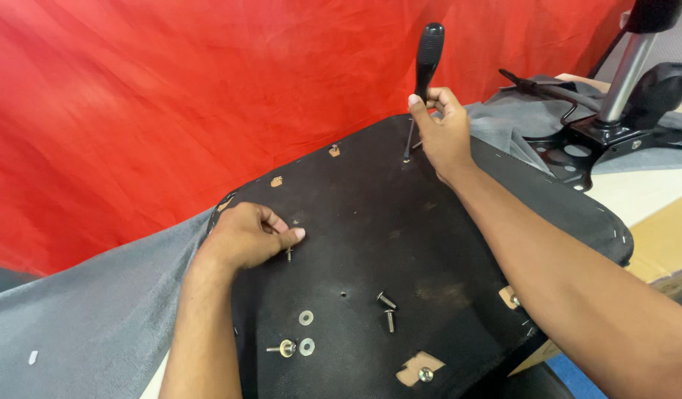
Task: The person uses a screwdriver to tighten screws into the underside of an overturned chair seat. They work on multiple screw locations one at a time, securing the seat to its mounting plate.
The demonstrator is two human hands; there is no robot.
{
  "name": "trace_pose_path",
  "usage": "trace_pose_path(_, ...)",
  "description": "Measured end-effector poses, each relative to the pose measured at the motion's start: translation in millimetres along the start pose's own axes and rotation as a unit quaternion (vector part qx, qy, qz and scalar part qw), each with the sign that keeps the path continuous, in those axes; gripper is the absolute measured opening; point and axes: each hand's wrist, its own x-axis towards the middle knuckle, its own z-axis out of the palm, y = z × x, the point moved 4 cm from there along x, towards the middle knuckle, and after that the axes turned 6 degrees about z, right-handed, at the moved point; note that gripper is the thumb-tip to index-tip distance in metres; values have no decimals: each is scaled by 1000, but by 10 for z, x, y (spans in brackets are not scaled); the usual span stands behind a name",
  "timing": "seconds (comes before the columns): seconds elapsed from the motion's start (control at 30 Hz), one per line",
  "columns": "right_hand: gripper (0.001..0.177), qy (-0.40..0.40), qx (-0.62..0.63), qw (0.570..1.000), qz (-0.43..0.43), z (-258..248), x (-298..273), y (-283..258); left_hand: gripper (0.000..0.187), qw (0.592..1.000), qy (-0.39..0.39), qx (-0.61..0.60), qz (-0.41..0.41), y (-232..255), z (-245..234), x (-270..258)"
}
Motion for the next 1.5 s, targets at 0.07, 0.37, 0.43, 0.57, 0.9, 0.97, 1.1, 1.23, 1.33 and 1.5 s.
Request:
trace_pose_path(0.07, 24, -2, 12, 1000, 7, 2, 2, 21, 28, 1000, -2, 14, 1, 34, 61, -14)
trace_pose_path(0.37, 20, 6, 49, 999, 18, -57, 30, 88, 21, 993, 36, -80, 83, 214, 217, -241)
trace_pose_path(0.43, 20, 16, 42, 999, 27, -77, 40, 96, 22, 986, 35, -120, 106, 248, 289, -337)
trace_pose_path(0.57, 22, 34, 10, 999, 38, -101, 48, 83, 20, 967, 9, -217, 135, 280, 352, -451)
trace_pose_path(0.9, 23, 21, 20, 998, 61, -87, 19, 55, 17, 964, -126, -167, 166, 343, 309, -536)
trace_pose_path(0.97, 23, 27, 18, 997, 65, -86, 27, 63, 18, 967, -127, -138, 174, 358, 279, -540)
trace_pose_path(1.1, 23, 29, 9, 998, 54, -107, 42, 118, 20, 970, -124, -109, 178, 419, 298, -556)
trace_pose_path(1.23, 21, 27, 0, 1000, -3, -106, 37, 131, 18, 977, -103, -80, 167, 497, 310, -623)
trace_pose_path(1.33, 20, 24, -46, 996, -67, -33, -2, 18, 16, 983, -71, -76, 154, 547, 303, -729)
trace_pose_path(1.5, 19, 13, -98, 993, -70, 169, -172, -384, 22, 990, 0, -64, 127, 549, 347, -886)
